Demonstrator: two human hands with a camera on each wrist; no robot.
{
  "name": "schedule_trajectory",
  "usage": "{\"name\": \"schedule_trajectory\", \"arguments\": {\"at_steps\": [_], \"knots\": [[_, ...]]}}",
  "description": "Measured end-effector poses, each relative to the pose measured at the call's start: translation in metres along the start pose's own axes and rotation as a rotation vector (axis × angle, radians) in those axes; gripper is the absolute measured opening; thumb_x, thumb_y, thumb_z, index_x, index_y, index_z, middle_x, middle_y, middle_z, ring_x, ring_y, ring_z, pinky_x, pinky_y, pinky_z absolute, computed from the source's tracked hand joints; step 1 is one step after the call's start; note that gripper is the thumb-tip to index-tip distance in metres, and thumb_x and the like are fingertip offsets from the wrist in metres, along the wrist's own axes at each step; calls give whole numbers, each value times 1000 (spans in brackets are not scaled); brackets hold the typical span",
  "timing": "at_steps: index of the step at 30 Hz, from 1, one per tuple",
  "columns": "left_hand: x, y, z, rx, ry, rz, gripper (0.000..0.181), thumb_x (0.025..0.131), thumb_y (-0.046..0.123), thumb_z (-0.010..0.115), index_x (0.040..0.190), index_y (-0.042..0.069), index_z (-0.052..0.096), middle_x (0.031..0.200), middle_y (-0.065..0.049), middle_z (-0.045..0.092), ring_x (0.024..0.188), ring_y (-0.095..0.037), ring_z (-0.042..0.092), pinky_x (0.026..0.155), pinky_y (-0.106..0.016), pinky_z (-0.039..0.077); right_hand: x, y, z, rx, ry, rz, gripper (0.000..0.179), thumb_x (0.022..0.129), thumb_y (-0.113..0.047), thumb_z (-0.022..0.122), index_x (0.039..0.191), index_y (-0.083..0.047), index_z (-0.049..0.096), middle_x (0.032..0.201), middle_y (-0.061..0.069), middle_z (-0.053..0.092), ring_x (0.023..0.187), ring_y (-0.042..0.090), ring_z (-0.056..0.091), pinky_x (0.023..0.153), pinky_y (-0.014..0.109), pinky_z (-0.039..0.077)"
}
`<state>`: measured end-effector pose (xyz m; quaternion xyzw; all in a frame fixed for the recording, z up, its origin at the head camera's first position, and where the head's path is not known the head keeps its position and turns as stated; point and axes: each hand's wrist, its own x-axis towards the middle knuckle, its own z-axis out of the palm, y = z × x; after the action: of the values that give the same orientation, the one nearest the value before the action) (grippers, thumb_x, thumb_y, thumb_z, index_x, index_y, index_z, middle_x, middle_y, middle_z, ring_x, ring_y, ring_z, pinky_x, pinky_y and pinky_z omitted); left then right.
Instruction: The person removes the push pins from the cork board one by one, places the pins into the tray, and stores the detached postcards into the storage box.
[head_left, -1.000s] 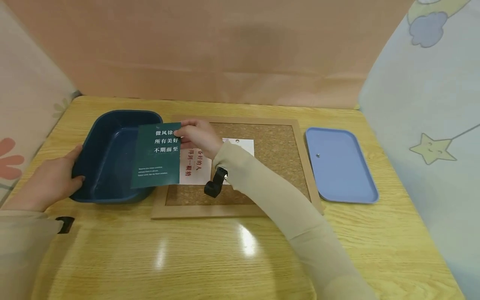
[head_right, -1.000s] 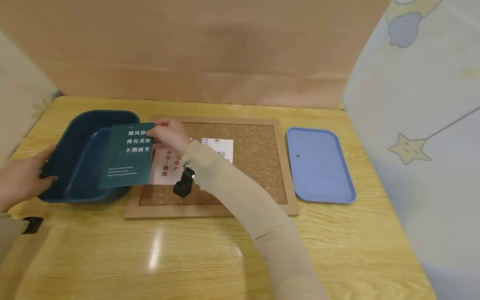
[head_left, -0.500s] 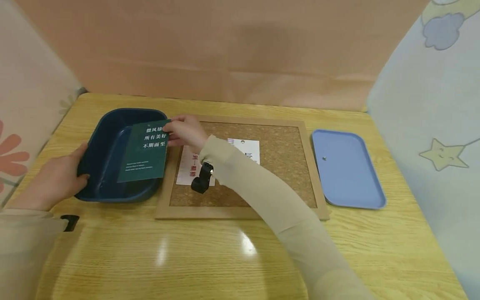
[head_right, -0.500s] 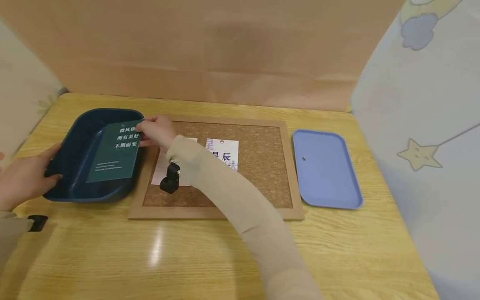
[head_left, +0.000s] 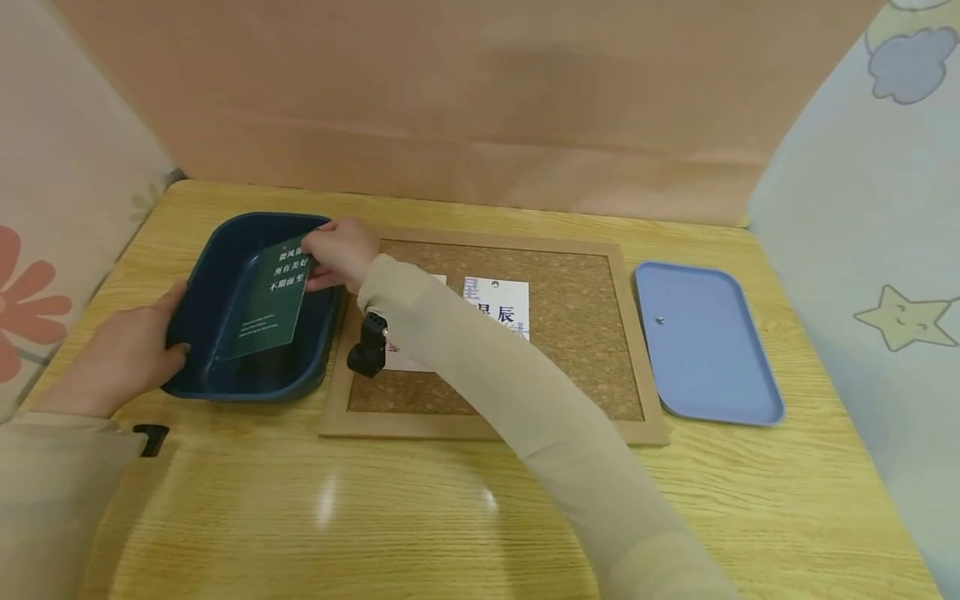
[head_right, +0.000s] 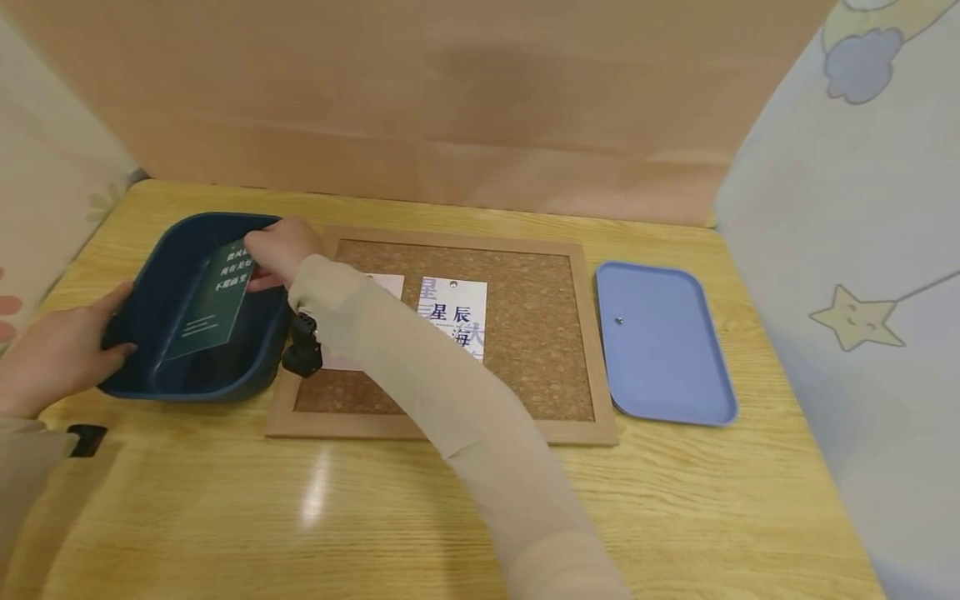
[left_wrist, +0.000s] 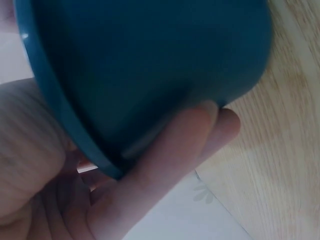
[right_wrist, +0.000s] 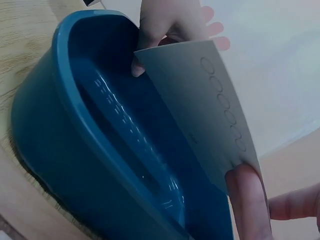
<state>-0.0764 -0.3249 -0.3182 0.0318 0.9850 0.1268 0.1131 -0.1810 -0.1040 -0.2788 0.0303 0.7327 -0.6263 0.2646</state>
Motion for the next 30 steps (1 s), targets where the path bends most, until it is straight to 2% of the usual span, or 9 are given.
{"name": "schedule_trajectory", "arguments": {"at_steps": [4,7,8,10,13,15,17,24,30], "knots": [[0,1,1,6,5,4,80,81,0,59,140,-24,11,100,-49,53,63,-41,60,57,-49,48,1,0,2,-8,-30,17,13,93,-3,56,84,2,65,88,11,66,72,31,70,69,39,58],[0,1,2,12,5,8,80,82,0,59,140,-25,11,99,-49,53,63,-41,60,59,-51,48,3,-1,5,0,-36,38,28,93,-3,54,66,-4,49,94,10,64,74,33,70,72,41,58],[0,2,2,14,8,10,80,81,0,60,140,-25,11,99,-49,53,64,-41,60,60,-52,48,3,-2,6,1,-35,46,29,93,-3,54,66,-6,45,95,9,62,74,33,70,73,41,58],[0,2,2,12,6,14,80,81,0,60,140,-25,11,96,-48,54,60,-36,59,58,-51,48,5,-3,9,0,-26,60,25,93,-3,54,70,-5,45,93,10,62,73,33,70,74,42,58],[0,4,2,8,8,15,80,81,-1,59,141,-24,11,94,-48,54,57,-31,57,56,-49,47,8,-5,13,-8,-18,92,4,92,-3,55,88,0,55,85,11,61,74,32,70,75,40,58],[1,6,2,3,7,11,80,82,-1,59,141,-24,11,97,-49,53,56,-28,56,54,-46,47,10,-5,15,-12,-23,119,11,92,-3,56,102,1,58,82,12,62,77,32,70,75,39,58],[0,7,2,0,4,3,80,82,-1,59,141,-24,11,101,-50,52,57,-28,56,54,-46,47,11,-5,17,-18,-33,143,17,92,-4,56,108,0,59,82,11,61,79,32,70,75,38,58],[0,9,1,-1,-1,-12,80,82,-1,59,141,-23,10,112,-52,45,66,-37,60,58,-49,50,15,-4,27,-81,-13,149,23,94,-6,55,116,-1,60,89,10,63,77,29,69,72,35,59],[-2,10,0,-10,-19,-10,80,83,-1,58,142,-22,8,108,-52,47,57,-29,56,51,-41,45,17,0,35,-121,1,172,33,94,-8,56,127,-6,56,100,9,62,75,30,69,68,34,59]]}}
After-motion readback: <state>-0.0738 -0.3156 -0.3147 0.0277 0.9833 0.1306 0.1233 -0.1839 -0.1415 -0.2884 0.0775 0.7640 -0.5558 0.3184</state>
